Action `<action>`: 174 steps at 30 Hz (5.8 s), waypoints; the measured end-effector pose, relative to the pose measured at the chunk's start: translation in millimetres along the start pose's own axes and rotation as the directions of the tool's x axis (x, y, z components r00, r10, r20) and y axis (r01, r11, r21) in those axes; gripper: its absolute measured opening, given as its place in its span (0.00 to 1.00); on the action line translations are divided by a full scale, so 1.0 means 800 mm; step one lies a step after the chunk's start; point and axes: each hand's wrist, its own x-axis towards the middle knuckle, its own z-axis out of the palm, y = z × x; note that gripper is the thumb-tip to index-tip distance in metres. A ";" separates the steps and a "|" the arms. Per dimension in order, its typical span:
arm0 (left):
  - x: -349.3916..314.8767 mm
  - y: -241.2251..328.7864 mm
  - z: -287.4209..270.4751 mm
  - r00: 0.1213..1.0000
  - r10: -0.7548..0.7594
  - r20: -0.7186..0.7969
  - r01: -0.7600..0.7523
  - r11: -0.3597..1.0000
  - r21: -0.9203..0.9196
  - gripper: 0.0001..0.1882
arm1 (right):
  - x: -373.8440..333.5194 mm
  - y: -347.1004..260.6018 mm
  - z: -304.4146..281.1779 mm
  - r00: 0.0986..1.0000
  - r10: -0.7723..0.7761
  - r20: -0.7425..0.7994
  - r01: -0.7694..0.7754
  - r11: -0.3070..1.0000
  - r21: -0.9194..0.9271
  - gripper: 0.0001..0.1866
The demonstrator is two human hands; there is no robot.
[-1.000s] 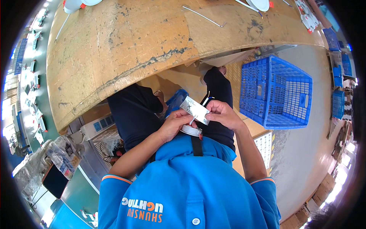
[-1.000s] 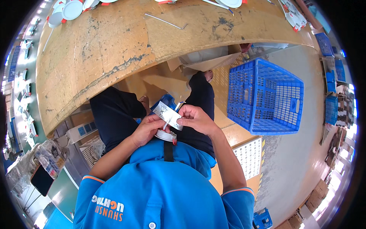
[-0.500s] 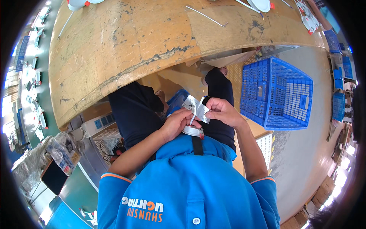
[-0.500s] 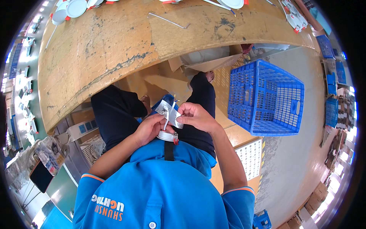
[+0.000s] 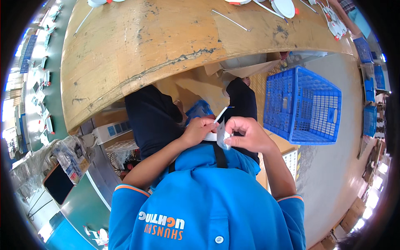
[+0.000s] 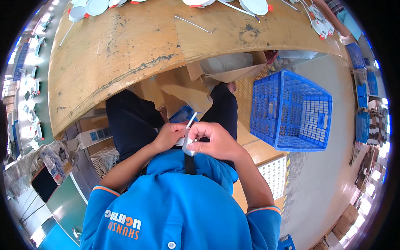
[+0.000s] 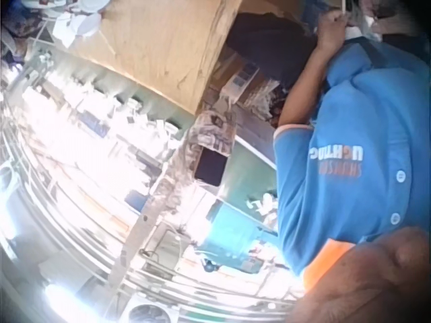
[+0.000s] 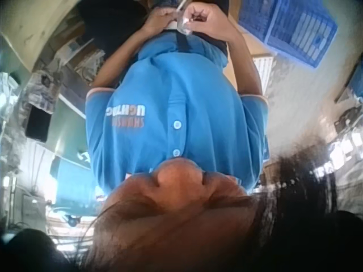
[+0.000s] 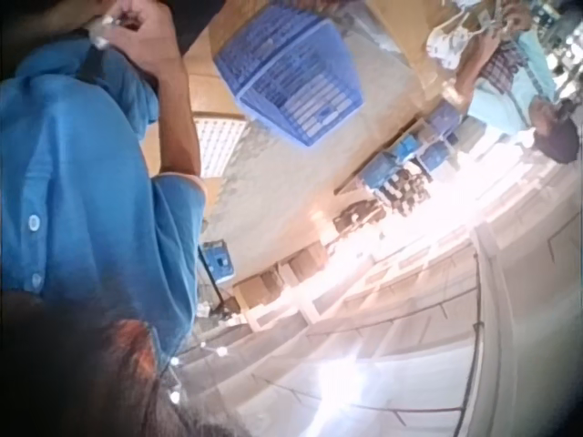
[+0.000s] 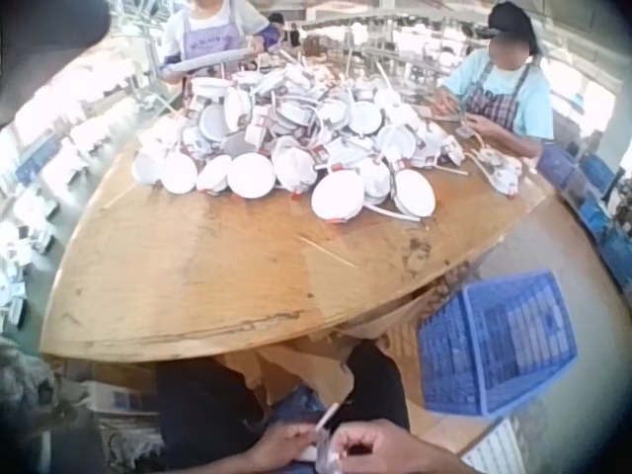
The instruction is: The recorder is applying informative labels and stickers to LED lamp components and organizing them into trays.
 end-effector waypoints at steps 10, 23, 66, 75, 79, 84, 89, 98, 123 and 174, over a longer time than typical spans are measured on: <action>-0.152 0.090 -0.092 0.570 0.512 -0.642 -0.060 0.806 0.589 0.06 | 0.031 -0.088 0.089 0.923 -0.176 0.342 0.338 0.796 -0.503 0.09; -0.187 -0.037 -0.065 0.428 0.383 -0.819 -0.213 0.923 0.320 0.08 | 0.090 -0.094 0.241 0.496 -0.218 0.841 0.538 0.837 -0.101 0.07; -0.201 -0.008 -0.099 0.996 0.022 -0.088 -0.072 0.776 -0.626 0.08 | 0.097 -0.018 0.114 0.865 -0.226 0.448 0.254 0.967 -0.004 0.13; -0.180 0.013 -0.069 0.990 -0.135 -0.050 0.047 0.631 -0.775 0.11 | 0.080 -0.010 0.122 0.852 -0.173 0.493 0.271 0.953 -0.133 0.12; -0.179 0.011 -0.067 0.978 -0.178 -0.109 0.028 0.628 -0.778 0.10 | 0.073 -0.008 0.117 0.870 -0.169 0.463 0.293 0.933 -0.210 0.12; -0.182 0.003 -0.067 0.939 -0.218 -0.266 -0.085 0.602 -0.794 0.10 | 0.058 -0.016 0.110 0.990 0.135 0.035 -0.105 0.887 -0.449 0.09; -0.175 -0.001 -0.058 0.905 -0.140 -0.401 -0.214 0.665 -0.716 0.10 | 0.050 -0.010 0.116 0.975 0.137 -0.175 -0.198 0.891 -0.407 0.10; -0.177 -0.007 -0.050 0.880 -0.070 -0.470 -0.266 0.747 -0.609 0.09 | 0.052 0.009 0.101 0.959 0.213 -0.189 -0.264 0.912 -0.314 0.15; -0.159 -0.009 -0.052 0.958 -0.096 -0.271 -0.155 0.621 -0.768 0.12 | 0.059 -0.077 0.136 0.919 -0.370 0.135 0.324 0.514 -0.794 0.04; -0.154 0.019 -0.042 0.888 -0.138 -0.439 -0.288 0.577 -0.764 0.13 | 0.117 0.013 0.100 0.968 0.170 -0.187 -0.175 0.985 -0.008 0.08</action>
